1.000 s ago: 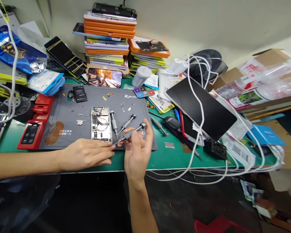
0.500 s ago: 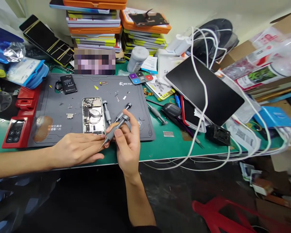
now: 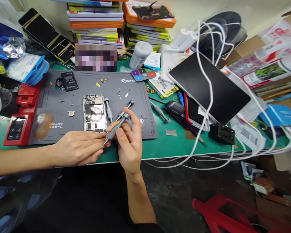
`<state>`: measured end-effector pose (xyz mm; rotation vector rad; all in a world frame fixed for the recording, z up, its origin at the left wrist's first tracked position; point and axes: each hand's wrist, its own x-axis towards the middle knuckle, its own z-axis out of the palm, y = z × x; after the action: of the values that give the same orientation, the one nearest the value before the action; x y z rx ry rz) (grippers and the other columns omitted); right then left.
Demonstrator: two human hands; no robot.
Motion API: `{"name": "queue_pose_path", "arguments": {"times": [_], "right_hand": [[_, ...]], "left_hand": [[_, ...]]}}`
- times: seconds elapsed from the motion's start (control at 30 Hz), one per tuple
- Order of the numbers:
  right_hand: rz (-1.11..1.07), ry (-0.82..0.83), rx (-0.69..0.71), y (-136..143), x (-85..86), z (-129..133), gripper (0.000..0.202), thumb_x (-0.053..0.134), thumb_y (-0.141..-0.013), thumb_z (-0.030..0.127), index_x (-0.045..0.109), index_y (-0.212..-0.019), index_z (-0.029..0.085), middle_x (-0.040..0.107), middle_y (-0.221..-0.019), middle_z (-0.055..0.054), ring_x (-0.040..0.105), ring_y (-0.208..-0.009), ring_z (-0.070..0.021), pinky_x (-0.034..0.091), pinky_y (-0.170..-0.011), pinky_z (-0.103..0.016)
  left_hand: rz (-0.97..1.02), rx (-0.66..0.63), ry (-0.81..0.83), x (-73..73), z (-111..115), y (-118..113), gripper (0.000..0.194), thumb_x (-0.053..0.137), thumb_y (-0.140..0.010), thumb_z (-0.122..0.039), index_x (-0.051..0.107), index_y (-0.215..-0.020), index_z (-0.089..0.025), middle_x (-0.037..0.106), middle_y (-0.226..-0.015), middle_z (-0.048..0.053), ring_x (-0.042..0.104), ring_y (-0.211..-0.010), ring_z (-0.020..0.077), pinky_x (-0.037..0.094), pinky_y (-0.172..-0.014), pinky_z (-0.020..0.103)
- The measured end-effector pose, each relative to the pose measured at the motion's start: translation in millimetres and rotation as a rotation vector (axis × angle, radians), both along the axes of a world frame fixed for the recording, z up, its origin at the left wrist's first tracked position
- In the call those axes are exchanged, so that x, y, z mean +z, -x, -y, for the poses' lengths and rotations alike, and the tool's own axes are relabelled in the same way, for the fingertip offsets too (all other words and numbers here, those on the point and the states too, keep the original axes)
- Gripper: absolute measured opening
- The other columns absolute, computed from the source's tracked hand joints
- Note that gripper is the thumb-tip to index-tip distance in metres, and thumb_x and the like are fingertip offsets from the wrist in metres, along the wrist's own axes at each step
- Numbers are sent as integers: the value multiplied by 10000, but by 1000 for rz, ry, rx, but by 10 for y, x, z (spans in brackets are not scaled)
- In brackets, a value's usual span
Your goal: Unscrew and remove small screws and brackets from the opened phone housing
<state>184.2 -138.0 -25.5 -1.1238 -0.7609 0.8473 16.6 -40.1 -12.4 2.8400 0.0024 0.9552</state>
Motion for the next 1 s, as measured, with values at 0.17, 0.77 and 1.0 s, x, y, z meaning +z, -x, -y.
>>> {"name": "queue_pose_path", "arguments": {"times": [0.17, 0.77, 1.0], "right_hand": [[2, 22, -16, 4, 13, 0, 468, 643, -988, 398, 531, -1443, 387, 708, -947, -29, 759, -873, -244, 664, -676, -413], [-15, 10, 4, -14, 13, -3, 459, 638, -991, 385, 540, -1440, 405, 714, -978, -33, 767, -933, -268, 673, -718, -448], [-11, 5, 18, -24, 8, 8, 448, 631, -998, 377, 544, -1436, 413, 715, -975, -27, 765, -928, -258, 674, -738, -443]], "left_hand": [[-11, 2, -1, 10, 5, -1, 266, 491, -1073, -209, 746, -1085, -132, 840, -1088, 57, 791, -1124, 159, 623, -1061, 269], [-34, -15, -29, 21, 6, 4, 293, 471, -1094, -207, 738, -1117, -88, 834, -1105, 78, 780, -1151, 176, 609, -1090, 284], [-55, -33, -17, 14, 7, 22, 241, 560, -1058, -202, 727, -1163, -65, 825, -1132, 104, 762, -1201, 200, 585, -1129, 300]]}}
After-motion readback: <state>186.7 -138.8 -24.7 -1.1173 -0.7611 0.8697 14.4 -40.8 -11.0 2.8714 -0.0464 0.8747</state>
